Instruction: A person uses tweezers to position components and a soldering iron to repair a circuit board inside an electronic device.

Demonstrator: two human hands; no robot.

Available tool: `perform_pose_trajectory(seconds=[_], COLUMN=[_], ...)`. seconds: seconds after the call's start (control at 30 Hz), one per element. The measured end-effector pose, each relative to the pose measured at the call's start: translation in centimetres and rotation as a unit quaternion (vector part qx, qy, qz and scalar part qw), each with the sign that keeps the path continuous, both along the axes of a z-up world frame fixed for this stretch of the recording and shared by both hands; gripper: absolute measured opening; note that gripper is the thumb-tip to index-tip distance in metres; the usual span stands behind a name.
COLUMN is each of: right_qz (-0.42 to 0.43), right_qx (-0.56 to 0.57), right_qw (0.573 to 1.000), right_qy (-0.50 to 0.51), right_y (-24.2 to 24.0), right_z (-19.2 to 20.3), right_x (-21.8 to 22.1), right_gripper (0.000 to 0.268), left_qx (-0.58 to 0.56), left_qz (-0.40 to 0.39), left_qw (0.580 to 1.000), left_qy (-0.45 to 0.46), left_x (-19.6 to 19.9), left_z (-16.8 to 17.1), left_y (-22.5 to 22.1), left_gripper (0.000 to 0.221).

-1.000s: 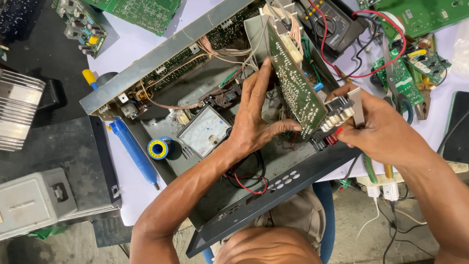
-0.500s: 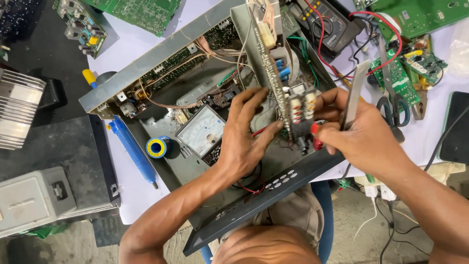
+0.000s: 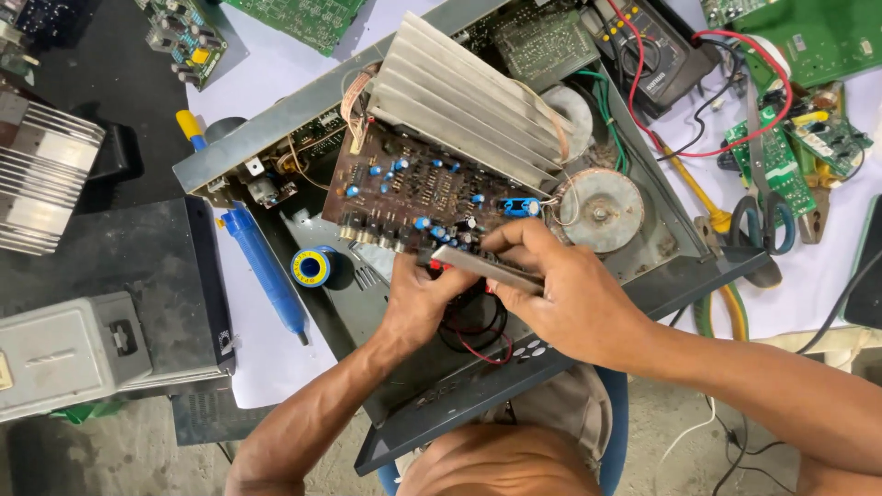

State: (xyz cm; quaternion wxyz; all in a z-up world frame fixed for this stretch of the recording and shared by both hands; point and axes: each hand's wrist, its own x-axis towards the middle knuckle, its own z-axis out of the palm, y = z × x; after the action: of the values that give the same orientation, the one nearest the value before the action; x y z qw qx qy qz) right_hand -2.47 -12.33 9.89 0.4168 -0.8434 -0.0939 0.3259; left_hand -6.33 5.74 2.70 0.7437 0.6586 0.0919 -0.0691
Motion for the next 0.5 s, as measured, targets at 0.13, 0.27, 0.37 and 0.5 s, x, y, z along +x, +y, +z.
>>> perform_pose_trajectory(seconds=[0.13,0.27,0.37,0.5], right_qz=[0.112,0.129,0.154,0.225], right_qx=[-0.117,-0.086,-0.107,-0.132], right_qw=[0.985,0.978,0.911,0.809], right_qy=[-0.057,-0.142,-0.368,-0.527], right_y=[0.2,-0.4,-0.2,1.1], right_z=[-1.6,-3.1,-3.9,-4.9], right_x=[1.1,2.8,3.3,4.2], right_gripper=[0.053,0.035,0.017,0.010], left_qx=[-0.056,-0.047,-0.128,-0.178], left_qz=[0.028,-0.024,0.003,0.077], left_qw=[0.968,0.978,0.963,0.934], left_qy=[0.245,0.200,0.236,0.299], left_x=[-1.0,-0.2,-0.3,-1.1], left_z=[-4.8,-3.6,-4.4,-7.9], left_y=[2.7,3.9,4.3,4.3], left_gripper=[0.071,0.039,0.046,0.117])
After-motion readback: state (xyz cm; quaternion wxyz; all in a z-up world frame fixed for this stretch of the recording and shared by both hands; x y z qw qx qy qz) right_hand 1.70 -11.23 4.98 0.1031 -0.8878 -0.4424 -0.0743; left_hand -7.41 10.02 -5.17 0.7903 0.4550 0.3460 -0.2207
